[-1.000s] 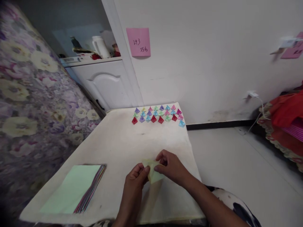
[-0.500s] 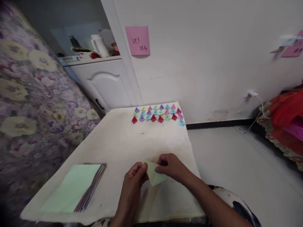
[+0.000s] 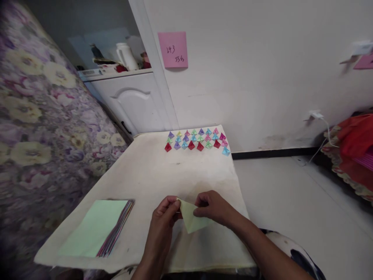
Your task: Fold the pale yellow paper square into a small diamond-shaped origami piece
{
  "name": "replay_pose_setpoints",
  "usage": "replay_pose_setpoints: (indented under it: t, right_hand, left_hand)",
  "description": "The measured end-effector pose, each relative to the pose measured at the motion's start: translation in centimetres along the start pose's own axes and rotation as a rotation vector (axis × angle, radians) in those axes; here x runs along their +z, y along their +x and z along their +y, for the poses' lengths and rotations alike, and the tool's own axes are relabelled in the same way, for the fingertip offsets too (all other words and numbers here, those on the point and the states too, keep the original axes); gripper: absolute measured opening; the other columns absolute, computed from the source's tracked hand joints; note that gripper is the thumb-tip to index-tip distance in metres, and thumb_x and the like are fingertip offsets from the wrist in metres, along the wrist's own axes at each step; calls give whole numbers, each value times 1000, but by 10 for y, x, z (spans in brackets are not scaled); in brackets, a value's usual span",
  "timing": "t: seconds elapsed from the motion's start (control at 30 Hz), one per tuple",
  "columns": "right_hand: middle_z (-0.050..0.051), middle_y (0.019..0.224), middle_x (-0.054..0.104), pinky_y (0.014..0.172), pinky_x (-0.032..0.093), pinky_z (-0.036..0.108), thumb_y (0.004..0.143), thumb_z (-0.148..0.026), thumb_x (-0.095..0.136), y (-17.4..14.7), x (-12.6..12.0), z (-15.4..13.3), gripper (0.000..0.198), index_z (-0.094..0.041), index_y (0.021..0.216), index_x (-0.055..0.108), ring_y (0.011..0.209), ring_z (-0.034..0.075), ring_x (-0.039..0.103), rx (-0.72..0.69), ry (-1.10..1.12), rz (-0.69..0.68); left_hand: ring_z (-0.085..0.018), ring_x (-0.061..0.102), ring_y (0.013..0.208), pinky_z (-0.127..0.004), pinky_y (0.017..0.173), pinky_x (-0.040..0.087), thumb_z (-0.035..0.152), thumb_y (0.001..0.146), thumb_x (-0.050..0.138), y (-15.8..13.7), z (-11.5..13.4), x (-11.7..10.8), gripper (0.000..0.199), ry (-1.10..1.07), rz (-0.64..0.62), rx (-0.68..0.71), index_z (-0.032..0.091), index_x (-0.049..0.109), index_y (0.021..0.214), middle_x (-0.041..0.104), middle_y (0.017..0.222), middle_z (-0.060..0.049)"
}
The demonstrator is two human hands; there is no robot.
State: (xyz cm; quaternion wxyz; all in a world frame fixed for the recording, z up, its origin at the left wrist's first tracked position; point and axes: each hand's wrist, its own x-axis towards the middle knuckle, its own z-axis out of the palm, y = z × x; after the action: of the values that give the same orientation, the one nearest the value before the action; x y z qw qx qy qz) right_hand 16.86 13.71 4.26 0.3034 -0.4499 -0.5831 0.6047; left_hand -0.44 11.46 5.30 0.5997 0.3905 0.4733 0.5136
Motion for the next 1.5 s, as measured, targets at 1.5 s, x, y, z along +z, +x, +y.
replay_pose_setpoints:
  t: [1.5]
  right_hand:
    - [-6, 52, 46, 48, 28, 20, 62, -17, 61, -2, 6, -4, 9, -15, 60, 53, 49, 8, 40, 41, -32, -20]
  left_hand:
    - [-11, 51, 58, -21, 56, 41, 24, 73, 62, 3, 13, -19, 17, 118, -108, -19, 16, 67, 87, 59, 63, 0]
